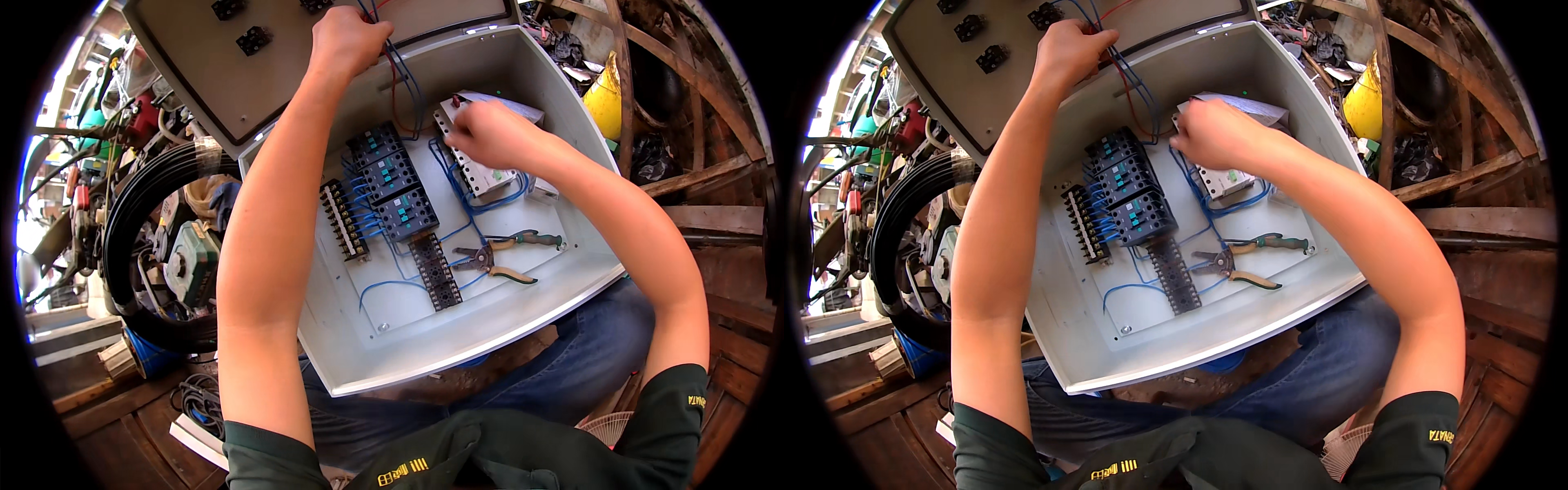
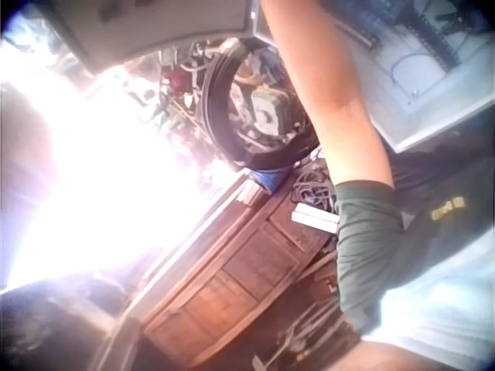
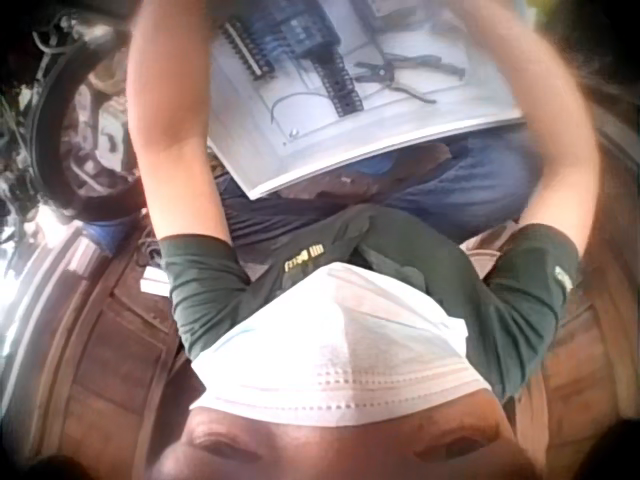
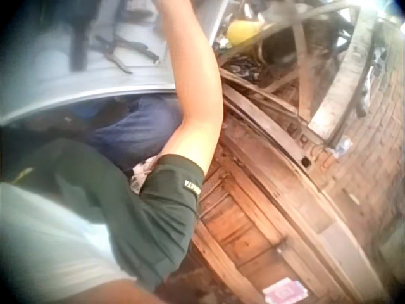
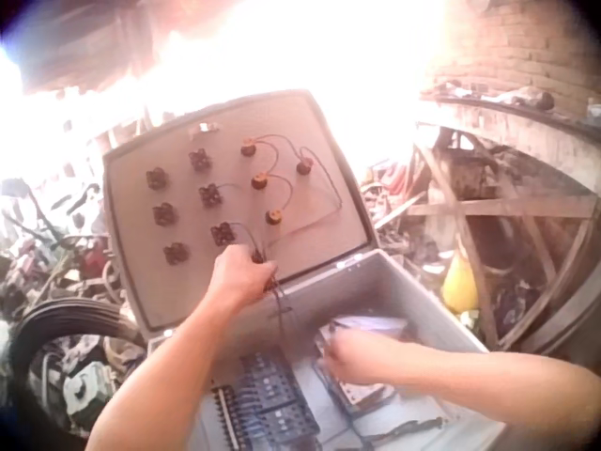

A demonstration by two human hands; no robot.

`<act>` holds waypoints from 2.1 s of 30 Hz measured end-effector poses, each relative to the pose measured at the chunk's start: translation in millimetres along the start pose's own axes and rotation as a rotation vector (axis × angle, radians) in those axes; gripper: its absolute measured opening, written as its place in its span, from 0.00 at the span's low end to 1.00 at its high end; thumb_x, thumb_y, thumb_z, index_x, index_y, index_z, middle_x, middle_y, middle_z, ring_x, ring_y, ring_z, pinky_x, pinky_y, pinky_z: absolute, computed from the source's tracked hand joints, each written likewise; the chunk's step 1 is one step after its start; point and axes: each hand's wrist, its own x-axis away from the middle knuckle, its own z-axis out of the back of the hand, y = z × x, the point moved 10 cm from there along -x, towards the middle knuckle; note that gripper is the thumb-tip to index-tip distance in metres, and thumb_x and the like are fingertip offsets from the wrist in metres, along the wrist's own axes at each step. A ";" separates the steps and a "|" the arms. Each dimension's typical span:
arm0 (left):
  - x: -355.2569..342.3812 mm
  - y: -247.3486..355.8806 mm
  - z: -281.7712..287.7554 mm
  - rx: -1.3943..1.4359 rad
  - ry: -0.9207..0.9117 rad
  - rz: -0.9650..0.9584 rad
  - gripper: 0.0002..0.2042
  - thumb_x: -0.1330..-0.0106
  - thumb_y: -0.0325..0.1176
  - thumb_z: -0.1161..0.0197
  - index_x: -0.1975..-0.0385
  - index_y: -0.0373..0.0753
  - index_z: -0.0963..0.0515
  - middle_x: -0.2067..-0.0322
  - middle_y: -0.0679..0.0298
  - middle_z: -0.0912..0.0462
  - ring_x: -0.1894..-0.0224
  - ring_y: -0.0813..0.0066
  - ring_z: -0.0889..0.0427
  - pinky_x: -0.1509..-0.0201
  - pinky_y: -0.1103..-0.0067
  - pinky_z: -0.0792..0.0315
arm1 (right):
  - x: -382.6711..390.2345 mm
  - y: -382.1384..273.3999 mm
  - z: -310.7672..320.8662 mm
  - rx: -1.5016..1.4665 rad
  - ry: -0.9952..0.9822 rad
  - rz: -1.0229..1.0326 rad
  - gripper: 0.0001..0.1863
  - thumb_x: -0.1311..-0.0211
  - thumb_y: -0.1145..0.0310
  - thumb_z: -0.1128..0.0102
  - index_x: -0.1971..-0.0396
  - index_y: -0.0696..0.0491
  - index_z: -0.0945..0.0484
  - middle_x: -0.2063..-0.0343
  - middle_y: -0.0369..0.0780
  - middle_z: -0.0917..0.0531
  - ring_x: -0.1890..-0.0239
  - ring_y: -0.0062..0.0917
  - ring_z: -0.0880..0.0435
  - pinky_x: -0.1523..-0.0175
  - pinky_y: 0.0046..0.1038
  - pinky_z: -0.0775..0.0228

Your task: The person strips the insulation from blue wires using pliers and inserts them into terminal blocks inside an open electrical box. They use a screwdriver to tighten the terminals and secure the connections.

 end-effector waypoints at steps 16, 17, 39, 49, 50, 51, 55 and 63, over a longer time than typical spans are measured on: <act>-2.8 -1.3 -22.1 0.489 -0.010 -0.090 0.12 0.31 0.34 0.37 0.76 0.35 0.24 0.84 0.68 0.25 0.84 0.82 0.29 0.81 0.82 0.37 | -116.4 31.1 -43.0 -0.199 0.223 -0.176 0.14 0.45 0.73 0.44 0.62 0.62 0.17 0.60 0.58 0.16 0.53 0.53 0.17 0.48 0.45 0.24; -2.5 -0.7 -24.3 0.480 -0.018 -0.074 0.12 0.32 0.33 0.37 0.76 0.35 0.24 0.84 0.68 0.24 0.83 0.81 0.29 0.80 0.81 0.36 | -120.2 35.7 -45.6 -0.183 0.233 -0.185 0.14 0.45 0.73 0.43 0.62 0.62 0.16 0.59 0.58 0.16 0.52 0.53 0.17 0.47 0.44 0.24; 89.3 -28.1 3.6 -0.231 -0.205 -0.453 0.17 0.34 0.41 0.32 0.54 0.34 0.18 0.72 0.63 0.17 0.74 0.76 0.21 0.67 0.82 0.27 | -77.2 20.4 -40.6 -0.039 0.070 -0.227 0.21 0.43 0.58 0.37 0.68 0.65 0.16 0.70 0.53 0.14 0.65 0.43 0.12 0.57 0.34 0.20; 292.5 -16.8 50.4 -0.161 -0.617 0.083 0.16 0.36 0.36 0.32 0.54 0.31 0.21 0.64 0.58 0.17 0.70 0.74 0.21 0.64 0.77 0.25 | 98.2 -50.4 16.3 -0.163 -0.161 -0.167 0.18 0.34 0.62 0.39 0.57 0.63 0.16 0.68 0.41 0.11 0.66 0.21 0.14 0.59 0.24 0.22; 304.2 -13.7 48.5 -0.193 -0.629 0.030 0.16 0.36 0.36 0.32 0.54 0.31 0.21 0.64 0.58 0.17 0.69 0.72 0.20 0.64 0.77 0.25 | 105.8 -62.7 21.5 -0.159 -0.106 -0.096 0.16 0.35 0.64 0.38 0.61 0.64 0.16 0.71 0.43 0.12 0.70 0.22 0.14 0.63 0.25 0.23; 316.9 -10.1 46.3 -0.224 -0.641 -0.023 0.17 0.37 0.35 0.32 0.54 0.31 0.21 0.64 0.57 0.17 0.69 0.71 0.19 0.64 0.76 0.24 | 123.3 -78.4 8.1 -0.107 -0.200 0.078 0.14 0.37 0.65 0.40 0.66 0.62 0.16 0.73 0.43 0.13 0.68 0.28 0.13 0.61 0.31 0.22; 348.8 14.4 45.3 -0.170 -0.645 -0.154 0.18 0.39 0.36 0.31 0.52 0.32 0.21 0.64 0.56 0.17 0.66 0.68 0.17 0.63 0.75 0.24 | 247.7 -130.7 -78.2 0.049 -0.984 0.578 0.15 0.35 0.60 0.41 0.69 0.58 0.17 0.76 0.48 0.16 0.70 0.42 0.15 0.63 0.38 0.22; 361.2 69.7 77.3 -0.160 -0.468 -0.324 0.18 0.37 0.36 0.32 0.52 0.31 0.21 0.66 0.54 0.15 0.63 0.69 0.15 0.60 0.77 0.23 | 213.1 -12.7 -351.2 0.009 -0.711 -0.037 0.24 0.35 0.51 0.38 0.60 0.62 0.16 0.65 0.51 0.14 0.61 0.43 0.14 0.51 0.41 0.23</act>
